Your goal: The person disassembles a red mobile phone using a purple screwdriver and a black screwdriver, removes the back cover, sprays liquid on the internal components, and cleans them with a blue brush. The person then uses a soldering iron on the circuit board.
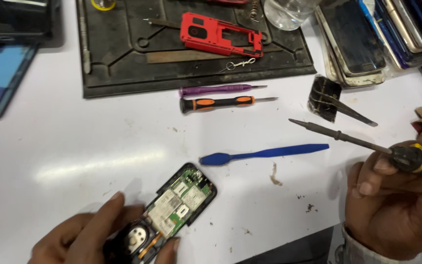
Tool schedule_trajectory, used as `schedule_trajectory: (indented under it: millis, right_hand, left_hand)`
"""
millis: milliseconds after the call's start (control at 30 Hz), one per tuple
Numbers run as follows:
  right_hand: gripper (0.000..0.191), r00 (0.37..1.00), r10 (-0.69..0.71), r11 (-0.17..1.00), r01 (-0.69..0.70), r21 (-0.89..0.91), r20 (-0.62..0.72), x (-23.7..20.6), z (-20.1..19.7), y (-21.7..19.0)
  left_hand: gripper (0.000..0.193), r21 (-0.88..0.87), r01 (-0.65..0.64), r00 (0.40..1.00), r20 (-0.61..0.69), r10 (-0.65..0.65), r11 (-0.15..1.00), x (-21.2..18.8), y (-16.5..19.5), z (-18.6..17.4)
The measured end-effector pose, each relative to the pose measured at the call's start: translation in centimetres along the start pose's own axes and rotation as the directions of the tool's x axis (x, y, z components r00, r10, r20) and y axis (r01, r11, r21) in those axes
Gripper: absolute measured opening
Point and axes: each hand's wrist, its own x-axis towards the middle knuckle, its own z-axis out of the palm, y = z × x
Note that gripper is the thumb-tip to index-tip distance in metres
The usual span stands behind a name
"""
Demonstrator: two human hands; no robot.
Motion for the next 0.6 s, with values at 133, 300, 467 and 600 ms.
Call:
schedule_trajectory:
  millis: [133,300,467,600]
  right_hand:
    - [0.032,0.999,-0.003,1.0,0.001,-0.031,-0.053,0.0,0.3,0.1]
    - [0.034,0.995,-0.018,0.994,0.007,-0.112,-0.094,-0.9,0.8,0.0]
    - [0.043,0.992,0.09,0.812,-0.125,-0.571,-0.088,-2.6,0.9,-0.7]
    - [0.052,0.673,0.736,0.677,-0.728,-0.106,0.074,-0.3,-1.2,-1.5]
  left_hand:
    - [0.081,-0.002,0.057,0.997,-0.058,-0.057,0.998,-1.2,-0.8,0.7]
    - [0.078,-0.033,0.001,0.993,-0.115,-0.005,0.999,-0.9,0.1,0.8]
    - [0.068,-0.118,-0.171,0.951,-0.279,0.133,0.978,-1.3,3.6,-1.0]
    - [0.068,-0.062,-0.219,0.937,-0.291,0.192,0.974,-1.9,4.6,-2.1]
